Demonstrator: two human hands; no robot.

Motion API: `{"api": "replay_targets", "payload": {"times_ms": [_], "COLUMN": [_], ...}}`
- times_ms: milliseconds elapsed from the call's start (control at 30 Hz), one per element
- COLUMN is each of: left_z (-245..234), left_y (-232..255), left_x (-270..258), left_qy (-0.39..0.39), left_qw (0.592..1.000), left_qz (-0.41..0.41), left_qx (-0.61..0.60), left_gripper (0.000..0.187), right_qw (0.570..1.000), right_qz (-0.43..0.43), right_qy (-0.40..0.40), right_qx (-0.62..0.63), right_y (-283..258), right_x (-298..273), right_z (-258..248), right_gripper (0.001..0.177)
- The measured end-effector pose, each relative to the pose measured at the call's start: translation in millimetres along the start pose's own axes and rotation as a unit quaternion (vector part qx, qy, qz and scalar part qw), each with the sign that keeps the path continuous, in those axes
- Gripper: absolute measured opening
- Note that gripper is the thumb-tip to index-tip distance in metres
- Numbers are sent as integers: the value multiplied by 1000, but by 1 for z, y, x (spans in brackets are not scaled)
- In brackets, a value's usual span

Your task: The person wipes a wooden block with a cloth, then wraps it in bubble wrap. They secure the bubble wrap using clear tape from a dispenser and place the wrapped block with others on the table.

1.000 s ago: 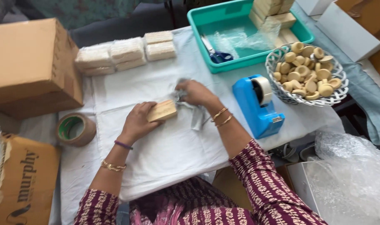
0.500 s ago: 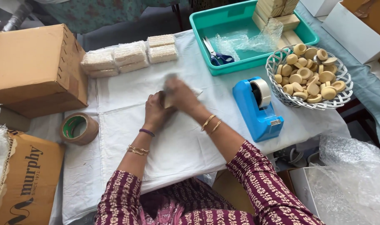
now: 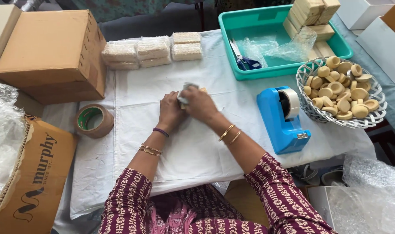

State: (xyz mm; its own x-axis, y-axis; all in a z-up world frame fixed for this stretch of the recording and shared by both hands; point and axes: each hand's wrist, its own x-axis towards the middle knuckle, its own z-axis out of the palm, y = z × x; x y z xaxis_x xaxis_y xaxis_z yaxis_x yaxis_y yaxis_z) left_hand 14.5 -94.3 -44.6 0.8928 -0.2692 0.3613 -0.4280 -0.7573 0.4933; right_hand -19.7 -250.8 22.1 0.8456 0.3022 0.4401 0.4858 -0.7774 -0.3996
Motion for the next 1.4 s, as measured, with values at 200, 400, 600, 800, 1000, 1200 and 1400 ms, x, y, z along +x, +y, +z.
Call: {"api": "replay_targets", "payload": {"times_ms": [200, 400, 600, 800, 1000, 1200, 1400], "left_z": [-46, -4, -46, 12, -52, -33, -53], "left_y": [51, 4, 49, -10, 54, 8, 20], "left_x": [-4, -6, -3, -5, -1, 7, 3], "left_qy": [-8, 37, -42, 63, -1, -35, -27], "left_qw": [999, 999, 998, 997, 998, 975, 996], "left_qz": [-30, 31, -42, 45, -28, -156, -67], "left_qx": [-24, -18, -20, 8, -49, -152, -56], "left_gripper": [63, 48, 70, 57, 68, 52, 57], "right_qw": [987, 999, 979, 994, 951, 925, 976], "right_qz": [135, -28, 169, 35, 249, 185, 166], "right_qy": [39, -1, 5, -98, -77, -314, -144], "right_qx": [-77, 32, -118, -22, -166, -105, -8], "right_y": [47, 1, 31, -2, 68, 45, 98], "right_x": [3, -3, 1, -8, -5, -5, -6], "right_z": [-6, -13, -8, 2, -37, -82, -53], "right_gripper": [21, 21, 14, 27, 30, 115, 47]}}
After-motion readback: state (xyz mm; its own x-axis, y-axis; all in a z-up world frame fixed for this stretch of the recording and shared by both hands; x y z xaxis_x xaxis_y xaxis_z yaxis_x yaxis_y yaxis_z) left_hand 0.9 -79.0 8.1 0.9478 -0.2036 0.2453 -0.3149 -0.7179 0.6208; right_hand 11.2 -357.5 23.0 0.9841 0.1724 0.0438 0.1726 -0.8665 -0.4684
